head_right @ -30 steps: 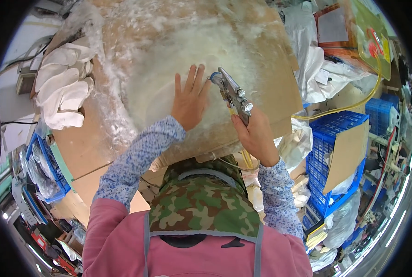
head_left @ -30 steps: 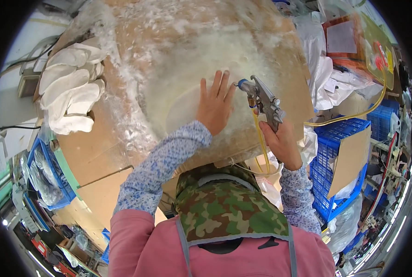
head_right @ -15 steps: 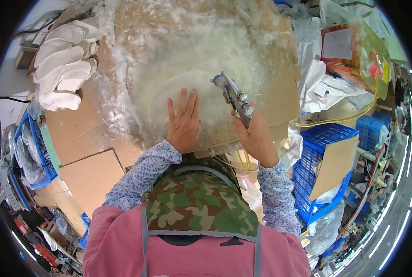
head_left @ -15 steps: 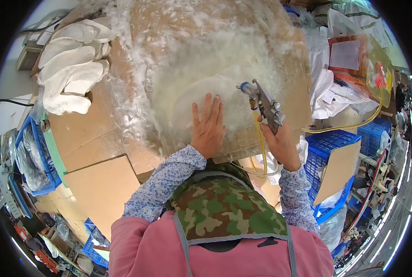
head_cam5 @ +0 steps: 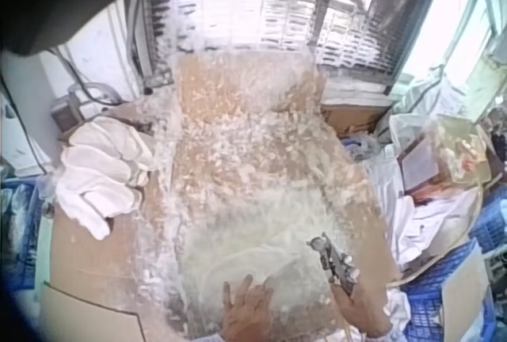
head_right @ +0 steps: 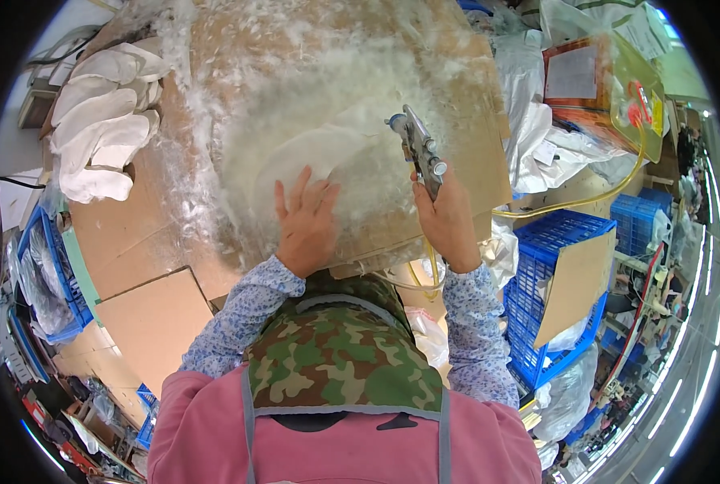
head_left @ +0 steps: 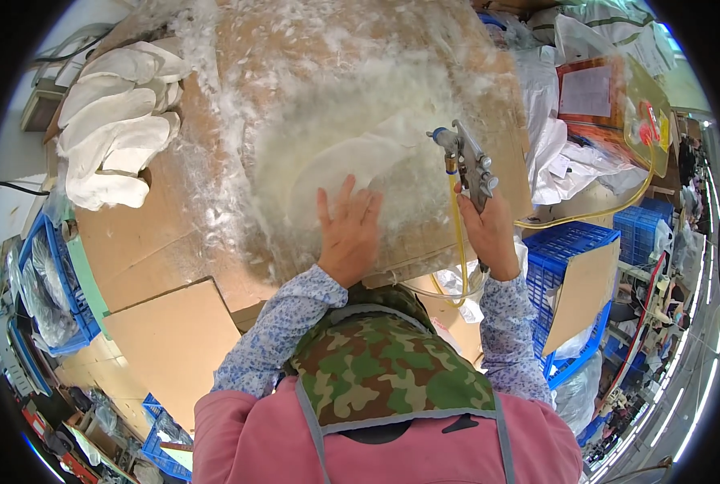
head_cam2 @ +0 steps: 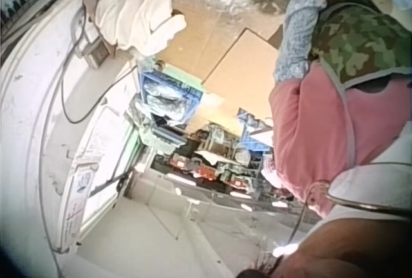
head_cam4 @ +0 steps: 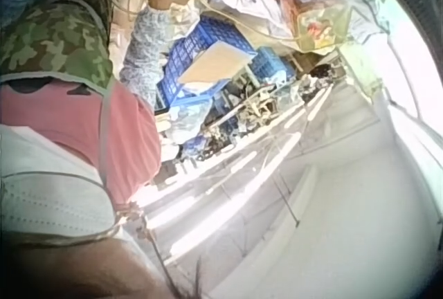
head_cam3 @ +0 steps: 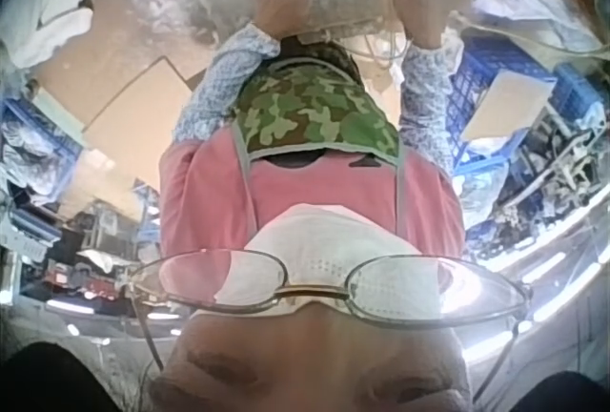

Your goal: Applying adhesive to shoe insoles with a spray gun and arranging them on a cardboard sheet for drying or processing.

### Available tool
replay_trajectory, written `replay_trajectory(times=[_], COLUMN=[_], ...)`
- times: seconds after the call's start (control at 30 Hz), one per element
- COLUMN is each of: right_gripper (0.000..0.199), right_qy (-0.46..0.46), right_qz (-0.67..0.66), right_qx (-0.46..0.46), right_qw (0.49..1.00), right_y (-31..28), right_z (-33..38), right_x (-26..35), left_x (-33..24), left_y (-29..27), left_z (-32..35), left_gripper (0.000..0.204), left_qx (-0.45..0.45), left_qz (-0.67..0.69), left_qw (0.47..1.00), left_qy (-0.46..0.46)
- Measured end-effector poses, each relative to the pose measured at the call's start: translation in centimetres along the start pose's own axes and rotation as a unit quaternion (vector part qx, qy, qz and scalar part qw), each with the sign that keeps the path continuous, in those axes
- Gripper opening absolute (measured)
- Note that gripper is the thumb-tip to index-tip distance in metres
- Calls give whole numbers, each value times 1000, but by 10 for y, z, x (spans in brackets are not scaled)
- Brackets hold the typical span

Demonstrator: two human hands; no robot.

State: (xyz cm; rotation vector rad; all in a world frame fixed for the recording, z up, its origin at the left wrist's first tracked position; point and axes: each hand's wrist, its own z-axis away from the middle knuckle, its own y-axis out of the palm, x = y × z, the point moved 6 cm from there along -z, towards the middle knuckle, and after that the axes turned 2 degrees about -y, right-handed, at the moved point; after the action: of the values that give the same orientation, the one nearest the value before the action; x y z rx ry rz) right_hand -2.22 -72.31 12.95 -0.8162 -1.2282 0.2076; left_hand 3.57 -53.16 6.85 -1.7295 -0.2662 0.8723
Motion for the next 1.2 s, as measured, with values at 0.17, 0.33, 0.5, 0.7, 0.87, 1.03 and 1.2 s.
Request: replay_trajectory(times=[0.17, 0.33, 0.5, 0.7, 0.87, 1.03, 1.2], right_gripper=[21, 25, 24, 24, 25, 24, 22], right_qy=[-20, -22, -15, -33, -34, -46, -64], right_qz=[22, -74, -49, -34, -71, -66, -118], right_qx=[-3, 29, 12, 55, 107, 184, 155], right_qw=[1000, 997, 999, 997, 991, 980, 979], right_y=[5, 18, 12, 17, 32, 49, 52], right_z=[13, 18, 10, 17, 31, 45, 44], right_x=[8, 11, 21, 23, 35, 59, 33], left_x=[53, 113, 115, 112, 118, 119, 115], left_y=[-31, -20, 2, 5, 19, 18, 11], left_z=[30, 67, 69, 66, 66, 61, 56], left_gripper=[46, 43, 37, 40, 37, 34, 32], left_qx=[-126, -162, -55, -90, -92, -98, -92], left_qz=[82, 246, 532, 517, 531, 527, 519], left_qw=[971, 908, 740, 757, 748, 743, 746], left_qy=[-185, -298, -409, -389, -388, -400, -406])
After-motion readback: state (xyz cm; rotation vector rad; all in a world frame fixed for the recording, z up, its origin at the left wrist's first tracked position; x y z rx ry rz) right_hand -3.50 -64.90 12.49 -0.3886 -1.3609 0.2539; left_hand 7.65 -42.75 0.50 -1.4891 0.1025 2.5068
